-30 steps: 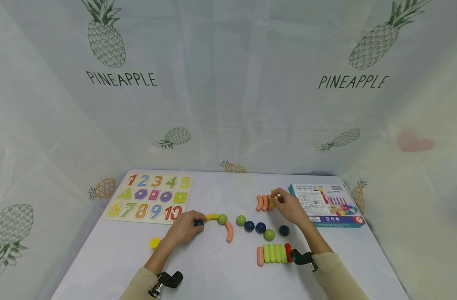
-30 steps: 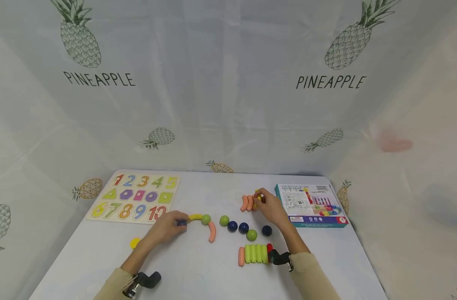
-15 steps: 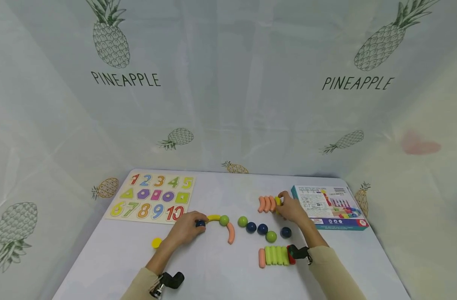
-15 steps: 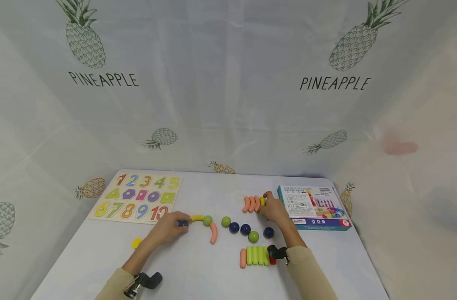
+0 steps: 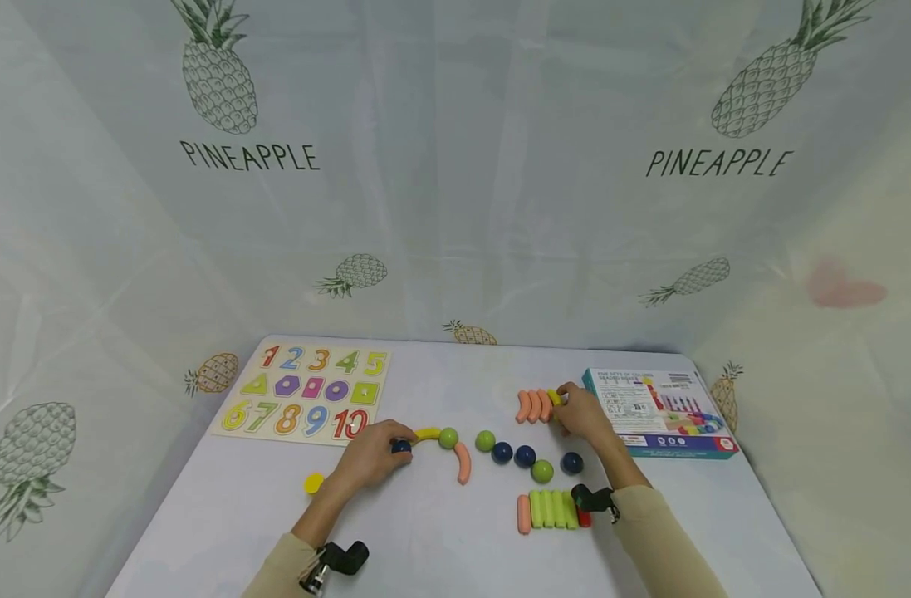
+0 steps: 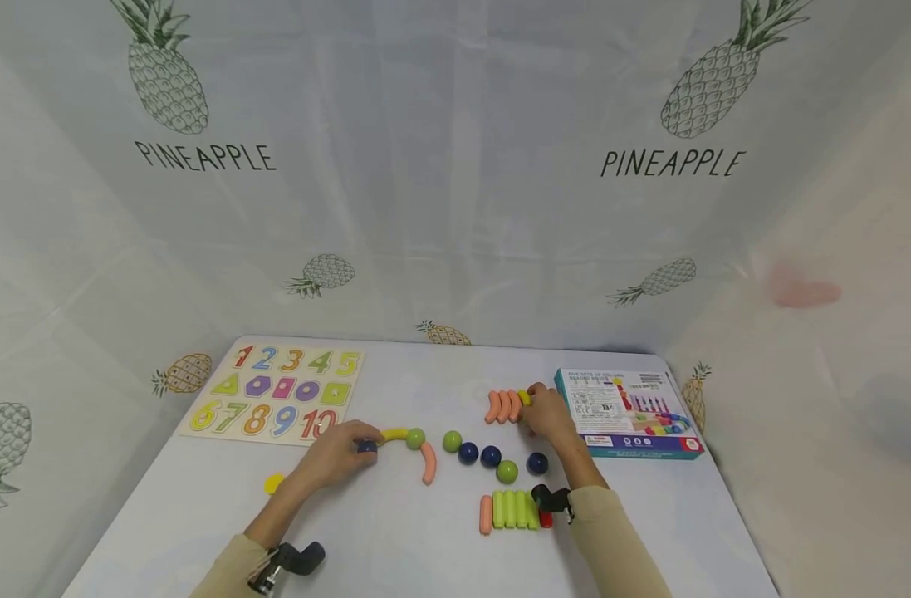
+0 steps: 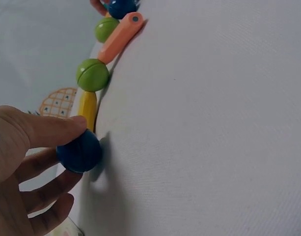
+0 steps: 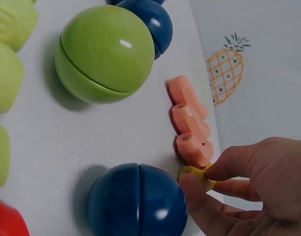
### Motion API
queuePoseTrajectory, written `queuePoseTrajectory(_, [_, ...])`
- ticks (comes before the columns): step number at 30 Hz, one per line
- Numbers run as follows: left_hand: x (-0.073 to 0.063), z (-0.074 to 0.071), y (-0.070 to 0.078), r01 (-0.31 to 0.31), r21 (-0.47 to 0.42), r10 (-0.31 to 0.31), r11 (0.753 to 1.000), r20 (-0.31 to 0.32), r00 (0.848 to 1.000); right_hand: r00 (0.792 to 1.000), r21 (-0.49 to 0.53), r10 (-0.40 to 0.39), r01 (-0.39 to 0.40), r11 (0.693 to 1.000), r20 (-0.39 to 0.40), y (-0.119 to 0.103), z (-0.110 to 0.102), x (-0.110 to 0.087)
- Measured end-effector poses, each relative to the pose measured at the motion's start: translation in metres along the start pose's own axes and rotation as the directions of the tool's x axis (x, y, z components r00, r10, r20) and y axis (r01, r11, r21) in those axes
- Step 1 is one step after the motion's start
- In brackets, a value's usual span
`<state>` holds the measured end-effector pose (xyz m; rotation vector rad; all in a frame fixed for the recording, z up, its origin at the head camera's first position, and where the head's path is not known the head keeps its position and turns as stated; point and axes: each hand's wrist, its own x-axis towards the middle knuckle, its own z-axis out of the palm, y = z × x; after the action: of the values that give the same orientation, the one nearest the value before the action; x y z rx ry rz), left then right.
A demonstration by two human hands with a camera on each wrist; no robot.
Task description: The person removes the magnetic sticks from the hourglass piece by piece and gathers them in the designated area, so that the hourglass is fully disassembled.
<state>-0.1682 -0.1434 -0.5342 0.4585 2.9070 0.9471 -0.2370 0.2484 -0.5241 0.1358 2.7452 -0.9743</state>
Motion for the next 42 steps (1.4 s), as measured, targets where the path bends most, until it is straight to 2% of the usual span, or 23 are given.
queuePoseTrajectory(6, [-0.002, -0.004, 0.003, 0.025, 0.035, -0.026, 0.999, 0.012, 1.000, 1.000, 0.000, -0.018, 0.018, 1.000, -0.012, -0.003, -0.001, -0.003])
queuePoseTrajectory(11, [-0.002, -0.006, 0.006, 0.030, 0.028, -0.031, 0.999, 0.031, 0.999, 0.997, -0.064, -0.040, 0.036, 0.997, -0.069, -0.013, -0.004, -0.010])
queuePoseTrajectory(16, [0.002, -0.003, 0.006, 0.039, 0.026, -0.040, 0.999, 0.034, 0.999, 0.983, -0.043, -0.168, 0.166, 0.985, -0.074, -0.037, -0.001, -0.022])
queuePoseTrajectory(19, [0.007, -0.001, 0.009, 0.039, 0.026, -0.040, 0.999, 0.041, 0.998, 0.964, -0.001, -0.262, 0.262, 0.965, -0.052, -0.055, 0.004, -0.033])
queuePoseTrajectory(22, [0.014, 0.003, 0.014, 0.016, 0.027, -0.017, 1.000, 0.066, 0.998, 0.938, -0.020, -0.344, 0.343, 0.939, -0.051, -0.071, 0.014, -0.043])
queuePoseTrajectory(26, [0.022, 0.009, 0.020, -0.025, 0.030, 0.022, 0.999, 0.098, 0.995, 0.905, -0.044, -0.425, 0.425, 0.904, 0.017, -0.085, 0.032, -0.058])
queuePoseTrajectory(31, [0.023, 0.013, 0.022, -0.021, 0.033, 0.017, 0.999, 0.112, 0.994, 0.863, -0.029, -0.482, 0.491, 0.871, 0.153, -0.093, 0.052, -0.070])
queuePoseTrajectory(38, [0.017, 0.013, 0.020, -0.014, 0.025, 0.010, 1.000, 0.134, 0.991, 0.856, -0.033, -0.456, 0.478, 0.878, 0.244, -0.094, 0.070, -0.074])
queuePoseTrajectory(42, [0.013, 0.010, 0.018, 0.004, 0.036, -0.011, 0.999, 0.169, 0.986, 0.837, 0.000, -0.466, 0.486, 0.874, 0.287, -0.099, 0.081, -0.079])
